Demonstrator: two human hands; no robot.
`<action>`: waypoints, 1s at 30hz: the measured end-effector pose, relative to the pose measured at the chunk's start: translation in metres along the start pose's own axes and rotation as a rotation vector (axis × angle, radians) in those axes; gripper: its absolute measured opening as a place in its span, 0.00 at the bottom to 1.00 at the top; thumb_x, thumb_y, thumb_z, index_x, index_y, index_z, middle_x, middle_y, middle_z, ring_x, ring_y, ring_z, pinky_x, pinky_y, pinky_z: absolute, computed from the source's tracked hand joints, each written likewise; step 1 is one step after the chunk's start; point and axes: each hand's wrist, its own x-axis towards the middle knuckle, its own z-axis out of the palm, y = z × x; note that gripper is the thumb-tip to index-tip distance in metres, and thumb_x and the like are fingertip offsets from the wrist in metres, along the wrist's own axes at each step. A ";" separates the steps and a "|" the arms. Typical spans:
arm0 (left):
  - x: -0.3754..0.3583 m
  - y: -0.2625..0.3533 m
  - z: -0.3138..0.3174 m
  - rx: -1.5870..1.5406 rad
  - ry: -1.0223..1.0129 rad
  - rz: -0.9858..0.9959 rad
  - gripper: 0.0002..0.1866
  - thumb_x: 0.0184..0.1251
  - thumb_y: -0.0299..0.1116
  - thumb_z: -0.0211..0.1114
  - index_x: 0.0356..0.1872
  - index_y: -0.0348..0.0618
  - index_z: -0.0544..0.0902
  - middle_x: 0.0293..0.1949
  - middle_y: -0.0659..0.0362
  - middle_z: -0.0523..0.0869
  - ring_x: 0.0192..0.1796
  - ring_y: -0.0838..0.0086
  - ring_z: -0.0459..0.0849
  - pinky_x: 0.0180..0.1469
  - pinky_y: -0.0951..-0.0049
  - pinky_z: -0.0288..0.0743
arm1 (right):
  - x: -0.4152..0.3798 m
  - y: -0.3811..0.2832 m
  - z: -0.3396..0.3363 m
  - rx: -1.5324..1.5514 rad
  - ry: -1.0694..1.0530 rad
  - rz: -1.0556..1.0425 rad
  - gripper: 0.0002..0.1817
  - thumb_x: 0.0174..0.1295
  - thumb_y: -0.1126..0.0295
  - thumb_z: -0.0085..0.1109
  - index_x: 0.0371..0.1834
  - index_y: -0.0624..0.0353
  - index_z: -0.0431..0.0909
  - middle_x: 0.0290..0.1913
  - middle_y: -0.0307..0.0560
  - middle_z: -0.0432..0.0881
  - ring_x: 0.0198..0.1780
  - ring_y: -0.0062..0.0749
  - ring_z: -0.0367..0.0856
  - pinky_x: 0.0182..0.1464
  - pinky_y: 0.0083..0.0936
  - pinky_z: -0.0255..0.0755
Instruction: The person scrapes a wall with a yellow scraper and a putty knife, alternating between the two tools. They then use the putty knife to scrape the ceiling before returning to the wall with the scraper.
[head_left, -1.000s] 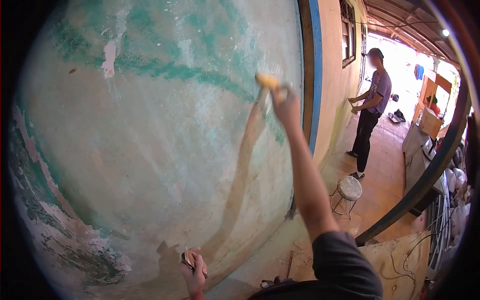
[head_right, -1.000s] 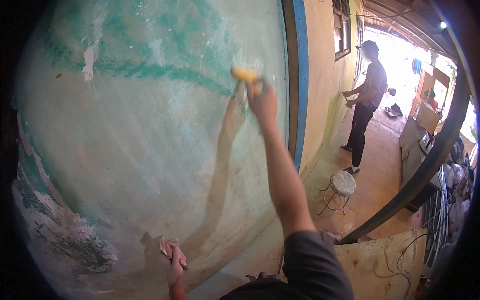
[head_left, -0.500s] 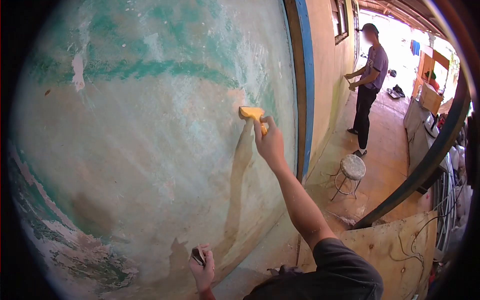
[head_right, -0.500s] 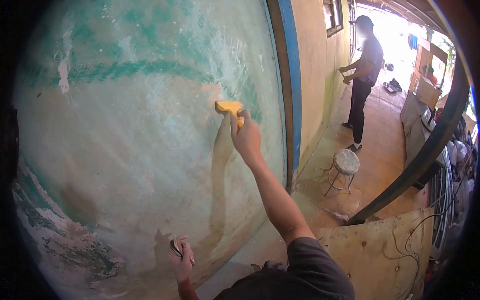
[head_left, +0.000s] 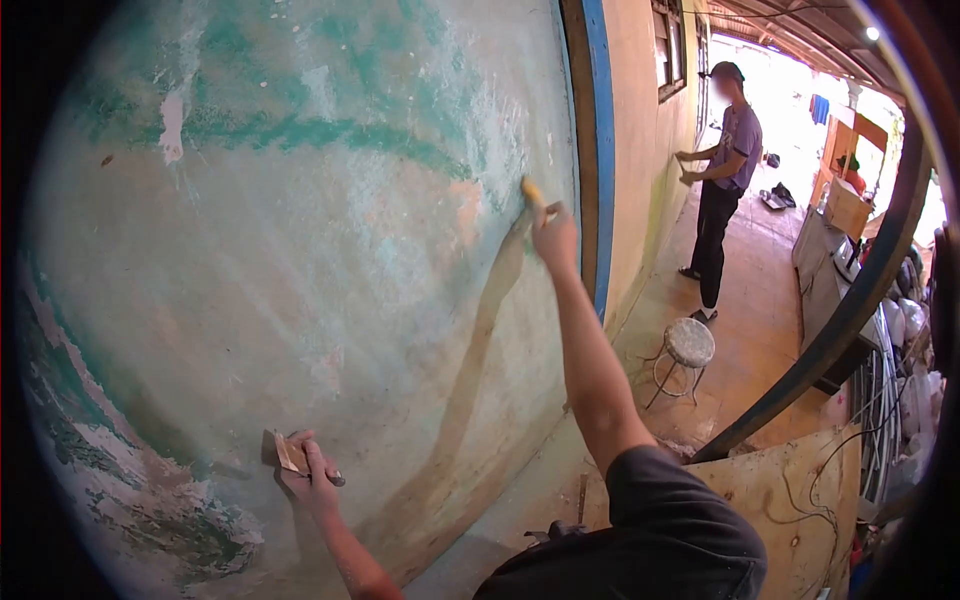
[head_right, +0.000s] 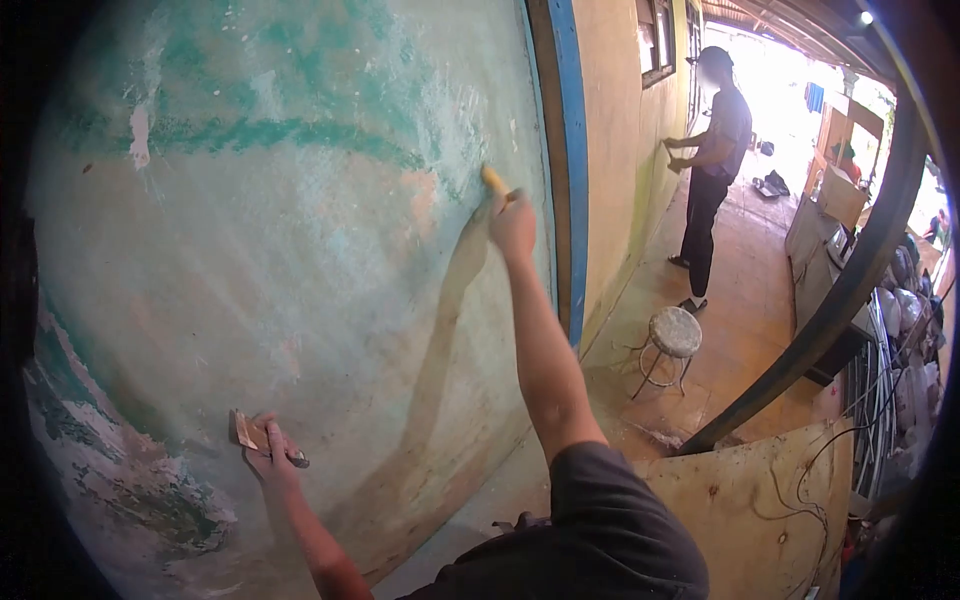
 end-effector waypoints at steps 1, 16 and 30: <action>0.002 0.006 -0.003 -0.013 -0.040 -0.015 0.11 0.77 0.30 0.60 0.53 0.35 0.77 0.26 0.66 0.72 0.19 0.85 0.67 0.20 0.80 0.63 | 0.015 -0.004 -0.006 0.040 -0.048 0.116 0.15 0.71 0.61 0.60 0.42 0.66 0.78 0.38 0.77 0.82 0.47 0.72 0.83 0.46 0.51 0.76; 0.014 -0.013 0.001 -0.084 -0.097 0.069 0.15 0.76 0.29 0.59 0.56 0.30 0.74 0.21 0.65 0.69 0.18 0.84 0.64 0.21 0.78 0.63 | -0.065 0.048 0.024 -0.094 -0.022 0.065 0.19 0.72 0.56 0.57 0.46 0.65 0.78 0.42 0.71 0.85 0.46 0.66 0.85 0.46 0.53 0.77; 0.006 0.011 0.008 -0.034 -0.060 -0.029 0.15 0.77 0.31 0.59 0.57 0.31 0.77 0.21 0.66 0.71 0.19 0.85 0.66 0.21 0.79 0.61 | -0.115 0.324 0.023 -0.347 -0.824 0.497 0.18 0.71 0.54 0.55 0.38 0.60 0.83 0.29 0.60 0.86 0.30 0.49 0.87 0.30 0.41 0.75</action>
